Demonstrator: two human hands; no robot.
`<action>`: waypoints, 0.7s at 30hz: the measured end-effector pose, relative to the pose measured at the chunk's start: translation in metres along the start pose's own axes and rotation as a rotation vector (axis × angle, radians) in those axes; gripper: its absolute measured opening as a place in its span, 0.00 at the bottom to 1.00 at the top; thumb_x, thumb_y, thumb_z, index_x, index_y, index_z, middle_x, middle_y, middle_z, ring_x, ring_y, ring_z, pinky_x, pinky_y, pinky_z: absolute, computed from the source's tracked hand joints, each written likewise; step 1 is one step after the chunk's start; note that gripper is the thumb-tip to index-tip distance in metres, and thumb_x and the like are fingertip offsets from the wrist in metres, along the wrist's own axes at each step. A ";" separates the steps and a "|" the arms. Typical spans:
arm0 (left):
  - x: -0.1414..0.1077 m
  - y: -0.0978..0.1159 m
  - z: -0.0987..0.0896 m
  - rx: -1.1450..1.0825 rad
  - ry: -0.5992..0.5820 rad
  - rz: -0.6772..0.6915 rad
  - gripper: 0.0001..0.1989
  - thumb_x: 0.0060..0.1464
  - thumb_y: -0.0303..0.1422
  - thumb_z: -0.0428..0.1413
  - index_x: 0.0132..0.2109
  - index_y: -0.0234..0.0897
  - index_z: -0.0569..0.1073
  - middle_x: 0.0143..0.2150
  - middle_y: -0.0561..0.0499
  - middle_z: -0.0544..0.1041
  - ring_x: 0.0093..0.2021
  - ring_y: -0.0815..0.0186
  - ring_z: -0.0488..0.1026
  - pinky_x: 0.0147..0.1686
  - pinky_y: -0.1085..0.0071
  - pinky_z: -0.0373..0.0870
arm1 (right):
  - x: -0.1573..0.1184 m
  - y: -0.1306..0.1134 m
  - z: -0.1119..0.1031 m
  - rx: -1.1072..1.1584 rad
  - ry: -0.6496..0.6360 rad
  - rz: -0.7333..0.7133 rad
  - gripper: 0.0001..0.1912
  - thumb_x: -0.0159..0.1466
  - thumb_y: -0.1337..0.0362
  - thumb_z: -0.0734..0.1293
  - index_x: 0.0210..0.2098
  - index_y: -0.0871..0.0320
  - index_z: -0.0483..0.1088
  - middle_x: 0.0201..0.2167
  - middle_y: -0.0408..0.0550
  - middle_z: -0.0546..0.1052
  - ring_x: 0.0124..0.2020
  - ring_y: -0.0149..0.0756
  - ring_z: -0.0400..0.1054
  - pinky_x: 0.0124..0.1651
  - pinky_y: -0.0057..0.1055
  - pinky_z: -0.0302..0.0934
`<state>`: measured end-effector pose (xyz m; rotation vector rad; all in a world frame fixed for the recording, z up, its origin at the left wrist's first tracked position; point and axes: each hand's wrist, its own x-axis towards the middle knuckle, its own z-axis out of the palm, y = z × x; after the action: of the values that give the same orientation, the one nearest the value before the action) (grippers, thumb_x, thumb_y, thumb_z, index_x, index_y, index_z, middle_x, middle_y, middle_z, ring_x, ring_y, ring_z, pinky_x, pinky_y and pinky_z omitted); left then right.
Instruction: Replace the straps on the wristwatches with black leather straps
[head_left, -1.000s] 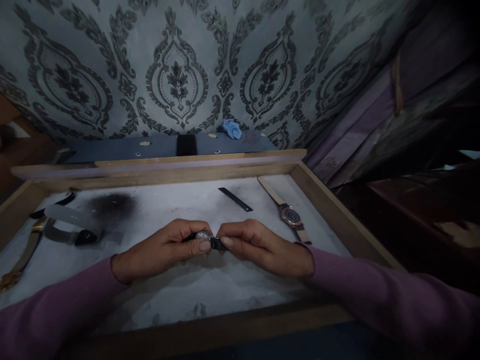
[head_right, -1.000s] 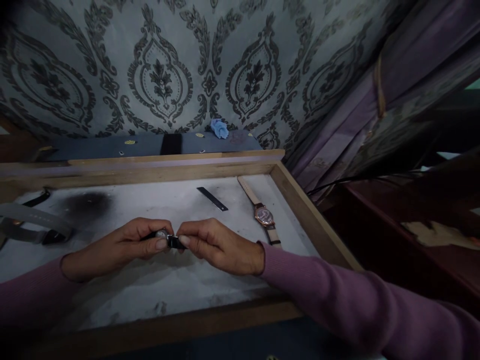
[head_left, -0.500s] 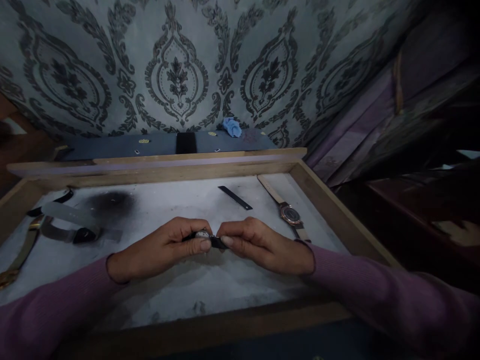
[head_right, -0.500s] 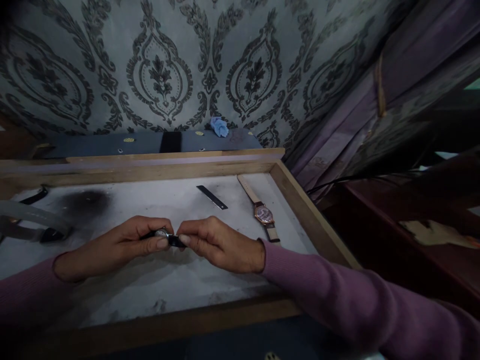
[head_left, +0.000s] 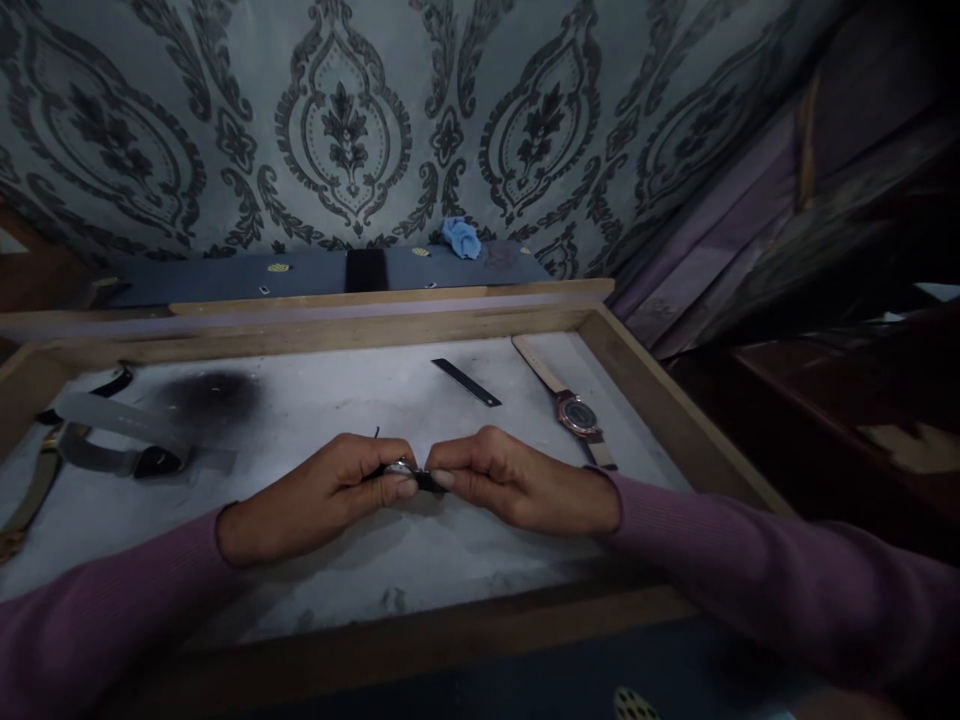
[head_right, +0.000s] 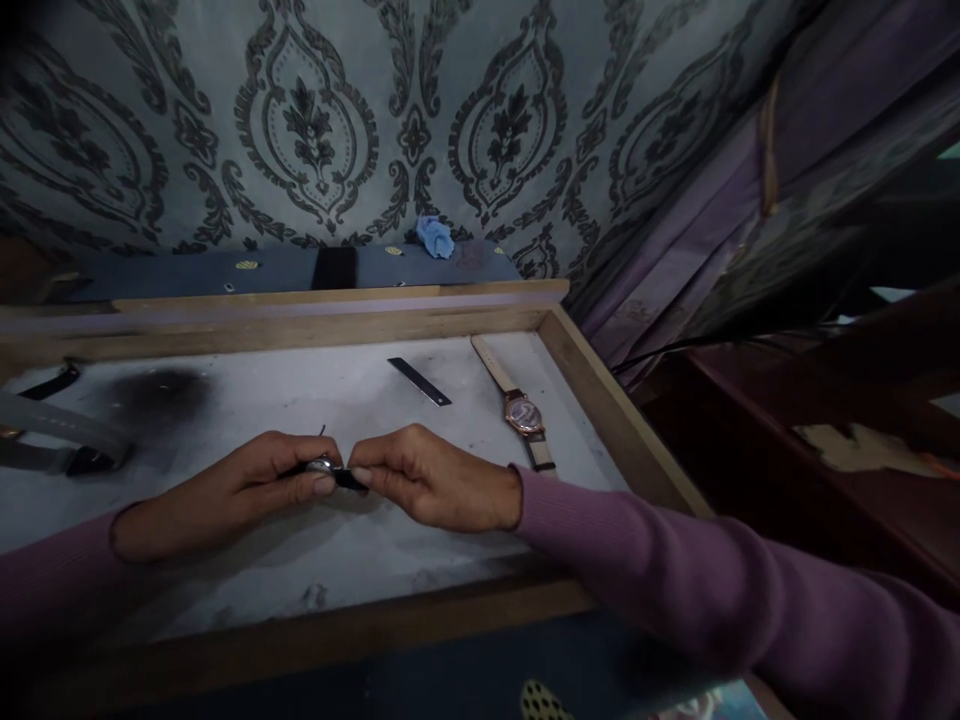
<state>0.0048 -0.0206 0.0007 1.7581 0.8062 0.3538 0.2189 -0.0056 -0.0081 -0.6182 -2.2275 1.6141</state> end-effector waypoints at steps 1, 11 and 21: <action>0.000 0.000 0.000 0.006 0.001 0.002 0.12 0.62 0.35 0.47 0.33 0.33 0.69 0.26 0.57 0.60 0.27 0.72 0.58 0.28 0.76 0.56 | 0.000 0.000 0.000 -0.015 -0.007 0.001 0.14 0.69 0.63 0.54 0.34 0.64 0.65 0.22 0.38 0.56 0.23 0.25 0.49 0.25 0.23 0.49; 0.001 -0.005 0.001 0.156 0.001 0.023 0.13 0.63 0.35 0.46 0.34 0.33 0.70 0.24 0.58 0.60 0.24 0.72 0.58 0.25 0.76 0.54 | 0.001 0.000 0.004 -0.130 -0.017 0.018 0.11 0.69 0.66 0.54 0.31 0.62 0.62 0.21 0.37 0.54 0.22 0.24 0.48 0.24 0.23 0.46; 0.000 -0.008 0.001 0.337 0.035 0.084 0.13 0.64 0.34 0.45 0.33 0.34 0.67 0.23 0.58 0.60 0.22 0.73 0.59 0.25 0.75 0.53 | 0.003 0.005 0.004 0.041 -0.019 0.093 0.13 0.69 0.65 0.55 0.34 0.64 0.65 0.23 0.39 0.57 0.24 0.25 0.50 0.28 0.25 0.49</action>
<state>0.0031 -0.0202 -0.0072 2.1092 0.8560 0.3190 0.2150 -0.0058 -0.0145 -0.7077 -2.2029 1.7123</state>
